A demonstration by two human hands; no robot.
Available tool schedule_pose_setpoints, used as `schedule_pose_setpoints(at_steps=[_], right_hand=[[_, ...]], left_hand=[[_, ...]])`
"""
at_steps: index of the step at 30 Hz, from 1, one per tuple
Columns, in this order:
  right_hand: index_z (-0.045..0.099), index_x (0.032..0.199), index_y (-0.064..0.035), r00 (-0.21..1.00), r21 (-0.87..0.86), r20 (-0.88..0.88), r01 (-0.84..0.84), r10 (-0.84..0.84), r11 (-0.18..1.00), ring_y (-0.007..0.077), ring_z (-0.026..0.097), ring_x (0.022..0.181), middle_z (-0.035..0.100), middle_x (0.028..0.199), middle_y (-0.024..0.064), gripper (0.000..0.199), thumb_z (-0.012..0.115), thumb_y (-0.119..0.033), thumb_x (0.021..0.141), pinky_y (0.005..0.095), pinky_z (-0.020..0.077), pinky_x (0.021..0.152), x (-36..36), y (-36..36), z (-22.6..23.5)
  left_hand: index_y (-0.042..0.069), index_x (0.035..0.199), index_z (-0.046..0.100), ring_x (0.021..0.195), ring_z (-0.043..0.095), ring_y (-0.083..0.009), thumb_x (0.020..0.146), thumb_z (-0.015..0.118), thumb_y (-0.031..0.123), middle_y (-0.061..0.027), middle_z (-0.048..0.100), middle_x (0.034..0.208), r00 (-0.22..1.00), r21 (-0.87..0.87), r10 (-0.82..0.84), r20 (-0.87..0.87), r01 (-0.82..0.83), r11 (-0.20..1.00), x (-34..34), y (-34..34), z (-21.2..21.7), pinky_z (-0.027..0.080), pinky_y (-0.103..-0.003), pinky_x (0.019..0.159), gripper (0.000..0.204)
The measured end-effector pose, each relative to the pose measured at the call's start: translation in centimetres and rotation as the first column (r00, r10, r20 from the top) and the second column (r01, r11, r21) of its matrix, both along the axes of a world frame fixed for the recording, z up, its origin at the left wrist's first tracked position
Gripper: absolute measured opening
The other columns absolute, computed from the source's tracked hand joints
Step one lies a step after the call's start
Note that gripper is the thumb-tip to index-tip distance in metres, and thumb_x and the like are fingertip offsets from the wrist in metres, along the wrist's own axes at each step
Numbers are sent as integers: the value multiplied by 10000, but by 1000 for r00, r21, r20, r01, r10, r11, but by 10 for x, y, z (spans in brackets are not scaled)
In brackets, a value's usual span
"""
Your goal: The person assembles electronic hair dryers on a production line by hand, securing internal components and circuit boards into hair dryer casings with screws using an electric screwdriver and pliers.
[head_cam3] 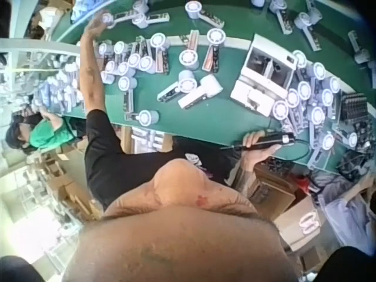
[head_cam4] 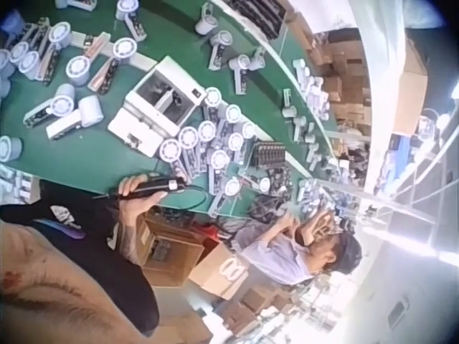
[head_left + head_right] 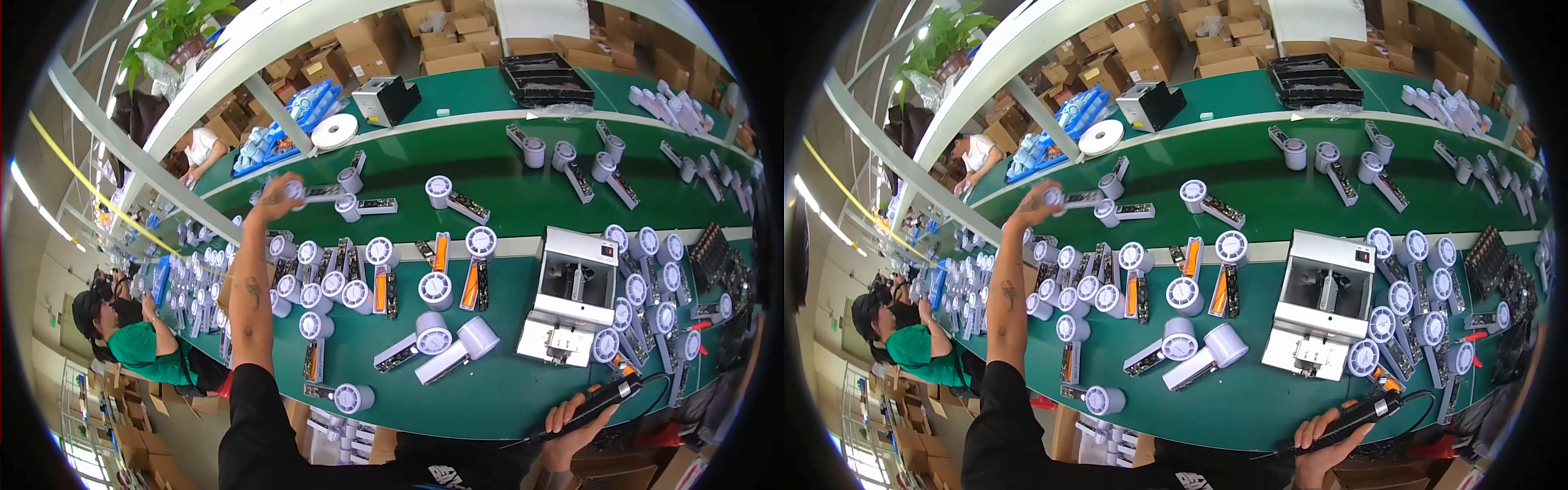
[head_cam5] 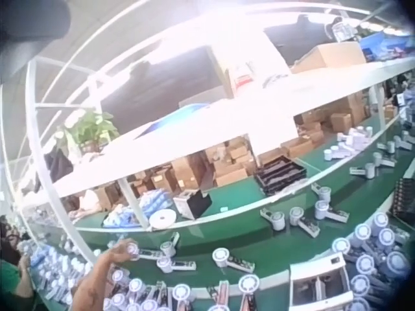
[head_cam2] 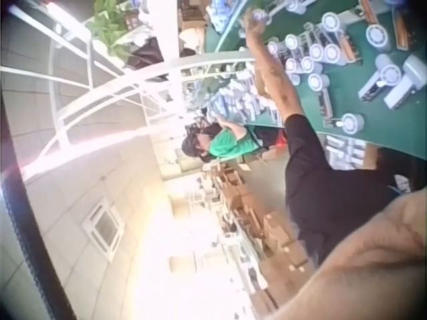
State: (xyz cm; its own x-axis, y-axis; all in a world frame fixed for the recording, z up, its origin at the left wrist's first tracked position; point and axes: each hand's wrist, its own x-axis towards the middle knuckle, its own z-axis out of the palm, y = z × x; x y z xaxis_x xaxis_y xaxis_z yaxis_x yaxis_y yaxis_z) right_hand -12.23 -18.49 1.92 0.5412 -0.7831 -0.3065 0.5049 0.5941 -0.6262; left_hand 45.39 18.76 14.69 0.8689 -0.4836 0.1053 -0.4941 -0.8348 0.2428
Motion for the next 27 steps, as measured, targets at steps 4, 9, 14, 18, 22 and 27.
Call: schedule_pose_setpoints(at_steps=[4,9,14,18,22,27], right_hand=[[442,1190,-131,1000,-7,-22,9,-9,1000,115,322,368,368,594,6,558,313,-646,1015,263,305,342,7,1,-1],[420,1182,-144,999,-50,39,-18,20,999,135,349,361,370,568,14,585,289,-683,997,281,333,349,0,-4,-10],[428,1178,-137,1000,-23,-30,8,-9,1000,140,365,361,374,566,16,589,279,-678,1001,291,342,350,5,-1,-9],[436,1175,-149,1000,-50,-27,10,-12,999,141,354,370,373,581,13,587,278,-686,997,293,343,361,1,-2,-11],[441,1166,-153,999,-80,-7,-55,54,995,143,373,390,390,599,16,595,290,-700,986,303,350,386,-3,-3,-10],[429,1168,-142,998,-75,24,-56,58,996,167,396,408,404,602,38,587,290,-685,994,327,367,406,-9,1,-10]], left_hand=[[119,1159,599,1048,614,-294,661,849,204,-121,656,1041,980,42,178,-91,-174,984,43,50,-48,491,-384,910,563],[137,1192,595,1082,618,-304,634,842,200,-137,644,1136,957,229,250,-147,-213,950,70,61,-82,498,-388,938,613],[72,1316,578,1202,577,-368,789,727,172,-193,607,1300,951,415,46,306,-177,893,45,-19,-76,460,-433,1027,557],[53,1203,666,1222,577,-313,908,634,128,-119,634,1302,528,110,-728,437,772,626,-60,-204,-15,465,-430,1018,306],[89,1223,661,1262,551,-285,861,700,175,-75,638,1280,216,416,-907,361,833,364,-73,-265,-52,432,-423,1054,374],[130,1236,656,1127,586,-251,841,717,205,-67,643,1110,323,301,-898,300,861,411,-56,-259,-91,447,-396,998,406]])
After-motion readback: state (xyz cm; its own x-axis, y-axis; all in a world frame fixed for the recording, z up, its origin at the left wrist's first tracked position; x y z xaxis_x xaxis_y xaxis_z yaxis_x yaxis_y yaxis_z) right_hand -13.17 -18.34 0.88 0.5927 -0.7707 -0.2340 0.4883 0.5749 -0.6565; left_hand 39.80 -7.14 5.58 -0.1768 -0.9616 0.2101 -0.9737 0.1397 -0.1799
